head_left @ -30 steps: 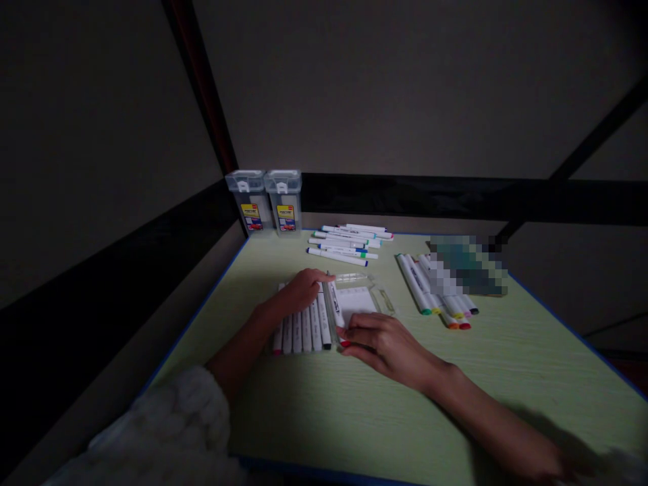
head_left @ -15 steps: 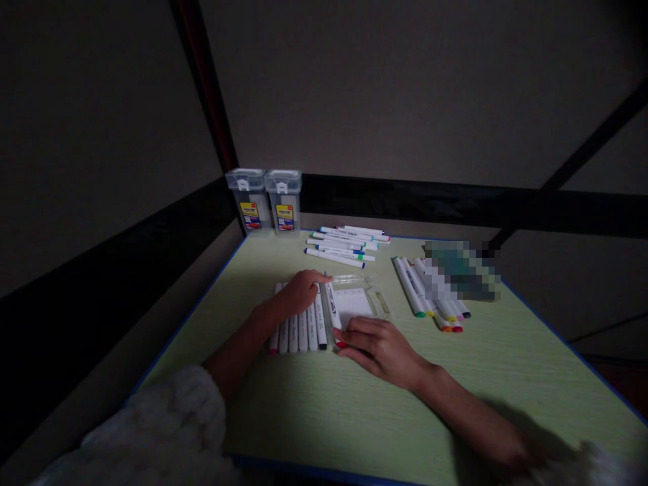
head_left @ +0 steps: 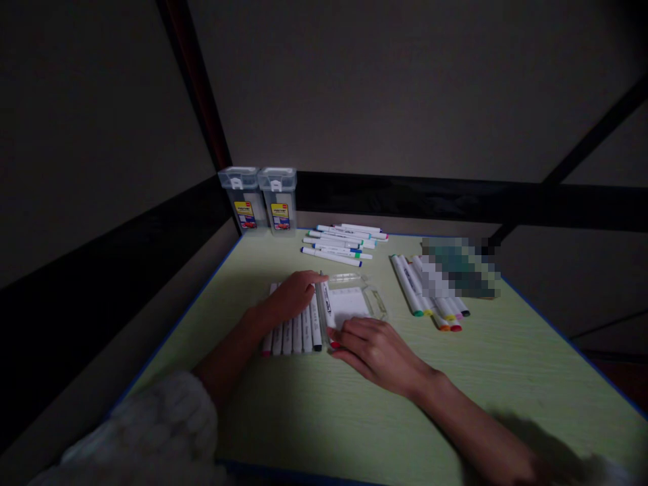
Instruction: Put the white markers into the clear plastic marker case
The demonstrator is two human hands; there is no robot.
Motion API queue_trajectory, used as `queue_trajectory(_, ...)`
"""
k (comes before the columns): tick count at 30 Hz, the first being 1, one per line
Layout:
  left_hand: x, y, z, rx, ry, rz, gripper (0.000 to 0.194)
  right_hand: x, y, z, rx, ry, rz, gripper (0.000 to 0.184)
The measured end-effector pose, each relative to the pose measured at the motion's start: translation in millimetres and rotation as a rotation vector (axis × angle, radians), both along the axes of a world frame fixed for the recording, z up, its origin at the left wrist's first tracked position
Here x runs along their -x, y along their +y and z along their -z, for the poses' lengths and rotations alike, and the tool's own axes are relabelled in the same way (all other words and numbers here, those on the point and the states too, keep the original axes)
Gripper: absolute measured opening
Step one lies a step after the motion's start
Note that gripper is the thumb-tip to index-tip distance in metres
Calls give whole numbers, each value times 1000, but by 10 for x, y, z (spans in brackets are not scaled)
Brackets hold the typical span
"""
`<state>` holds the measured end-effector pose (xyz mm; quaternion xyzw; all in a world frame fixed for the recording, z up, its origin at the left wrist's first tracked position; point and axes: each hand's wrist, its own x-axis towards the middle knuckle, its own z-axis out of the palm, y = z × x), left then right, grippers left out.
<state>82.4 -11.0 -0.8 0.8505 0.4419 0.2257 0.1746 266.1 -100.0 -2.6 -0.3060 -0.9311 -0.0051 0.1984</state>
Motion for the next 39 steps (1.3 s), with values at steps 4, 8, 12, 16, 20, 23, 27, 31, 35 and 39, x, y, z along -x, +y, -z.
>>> queue_trajectory(4,15,-10,13,-10,23,-2,45,18,-5,-8,0,-2,18,29)
queue_trajectory(8,26,-9,32,-56,39,1,45,45,-14,-38,32,-56,43,29)
queue_trajectory(12,22,8,40,-67,56,11,45,73,-30,-68,48,-135,69,31)
queue_trajectory(16,16,-4,24,-97,94,16,45,80,-37,-71,52,-124,60,29)
queue_trajectory(20,17,-38,0,-159,153,15,45,81,-34,-61,49,-106,54,26)
queue_trajectory(23,12,-56,-18,-195,186,12,43,84,-33,-61,45,-96,47,25)
queue_trajectory(27,-5,-61,-25,-242,205,-7,41,82,-32,-68,44,-89,49,25)
queue_trajectory(31,-25,-63,-19,-285,222,-19,39,74,-31,-64,47,-81,55,26)
queue_trajectory(35,-32,-70,-16,-303,225,-27,39,75,-34,-62,50,-71,52,29)
queue_trajectory(39,-25,-69,-21,-313,202,-35,39,72,-35,-67,47,-74,55,31)
